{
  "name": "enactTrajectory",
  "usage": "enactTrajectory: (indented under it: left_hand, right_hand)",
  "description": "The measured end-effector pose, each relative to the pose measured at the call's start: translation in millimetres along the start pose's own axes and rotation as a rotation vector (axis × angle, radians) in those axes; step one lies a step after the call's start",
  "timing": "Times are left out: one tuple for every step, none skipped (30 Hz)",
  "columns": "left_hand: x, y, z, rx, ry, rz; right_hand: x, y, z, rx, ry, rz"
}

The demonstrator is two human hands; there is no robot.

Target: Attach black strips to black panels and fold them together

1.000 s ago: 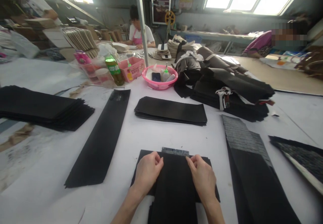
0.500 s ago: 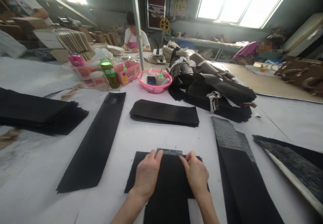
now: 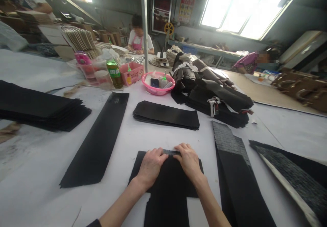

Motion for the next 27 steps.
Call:
enactTrajectory:
  left_hand:
    - [2.7, 1.4, 0.4, -0.010, 0.000, -0.001]
    - [5.4, 2.8, 1.1, -0.015, -0.001, -0.002]
    - [8.0, 4.3, 2.1, -0.014, -0.005, -0.001]
    - [10.5, 5.9, 3.3, -0.012, -0.010, 0.002]
    - [12.7, 7.4, 4.6, -0.010, -0.016, 0.003]
    - [14.8, 8.5, 5.8, -0.009, -0.021, -0.002]
    - [16.7, 9.2, 6.8, -0.010, -0.025, -0.013]
    - [18.4, 9.5, 7.5, -0.014, -0.025, -0.032]
    - [19.8, 9.5, 7.9, -0.019, -0.024, -0.054]
    - [20.9, 9.3, 7.9, -0.023, -0.022, -0.075]
    - [21.7, 9.1, 7.7, -0.026, -0.019, -0.093]
    - [22.0, 8.8, 7.4, -0.028, -0.016, -0.108]
    - [21.9, 8.4, 7.0, -0.028, -0.015, -0.120]
    - [21.5, 7.9, 6.5, -0.028, -0.015, -0.132]
    - [20.7, 7.3, 6.0, -0.027, -0.018, -0.142]
    - [19.7, 6.7, 5.4, -0.024, -0.020, -0.152]
    - [18.7, 6.1, 4.8, -0.019, -0.024, -0.163]
    - [17.6, 5.5, 4.0, -0.013, -0.027, -0.176]
    - [16.5, 5.0, 3.3, -0.007, -0.029, -0.189]
    - [15.7, 4.7, 2.5, 0.000, -0.029, -0.203]
    - [15.0, 4.5, 1.8, 0.008, -0.030, -0.215]
    - [14.5, 4.5, 1.2, 0.015, -0.029, -0.225]
    - [14.0, 4.6, 0.8, 0.021, -0.029, -0.234]
    - [13.7, 4.7, 0.6, 0.028, -0.029, -0.241]
    - [13.4, 4.8, 0.4, 0.034, -0.029, -0.248]
    - [13.1, 4.8, 0.4, 0.041, -0.028, -0.255]
    - [12.8, 4.7, 0.4, 0.047, -0.028, -0.261]
  right_hand:
    - [3.5, 0.2, -0.9, 0.000, 0.016, 0.017]
    - [6.6, -0.5, -1.7, 0.000, 0.030, 0.031]
    - [9.2, -1.8, -2.5, 0.003, 0.042, 0.043]
    - [11.3, -3.5, -3.4, 0.007, 0.052, 0.056]
    - [12.9, -5.4, -4.3, 0.015, 0.060, 0.070]
    - [13.9, -7.5, -5.3, 0.023, 0.067, 0.083]
    - [14.5, -9.6, -6.5, 0.031, 0.071, 0.096]
    - [14.6, -11.4, -7.5, 0.038, 0.072, 0.107]
    - [14.2, -13.1, -8.5, 0.045, 0.069, 0.117]
    - [13.4, -14.3, -9.4, 0.051, 0.063, 0.127]
    - [12.2, -15.2, -10.0, 0.058, 0.054, 0.136]
    - [10.8, -15.7, -10.5, 0.066, 0.043, 0.145]
    - [9.2, -15.9, -10.8, 0.074, 0.032, 0.156]
    - [7.5, -15.9, -11.0, 0.082, 0.024, 0.169]
    - [5.9, -15.8, -11.2, 0.089, 0.019, 0.184]
    - [4.4, -15.6, -11.4, 0.095, 0.016, 0.200]
    - [3.0, -15.4, -11.6, 0.099, 0.017, 0.219]
    - [1.8, -15.3, -11.8, 0.102, 0.019, 0.238]
    - [0.8, -15.2, -12.1, 0.102, 0.021, 0.257]
    - [0.0, -15.1, -12.5, 0.100, 0.022, 0.275]
    - [-0.7, -15.1, -12.9, 0.096, 0.021, 0.290]
    - [-1.3, -15.1, -13.4, 0.091, 0.020, 0.304]
    - [-1.8, -15.0, -14.0, 0.085, 0.017, 0.316]
    - [-2.3, -14.9, -14.6, 0.078, 0.015, 0.328]
    - [-2.8, -14.7, -15.1, 0.071, 0.012, 0.340]
    - [-3.4, -14.5, -15.5, 0.064, 0.009, 0.351]
    - [-4.0, -14.3, -15.8, 0.057, 0.007, 0.361]
Point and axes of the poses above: each hand's wrist, its own x-axis towards the middle knuckle, its own z-axis out of the back of the hand, y = z × x, the point moved 4 cm from there along x, towards the middle knuckle, and after that the axes turned 6 degrees about -y, right-handed, at the moved point
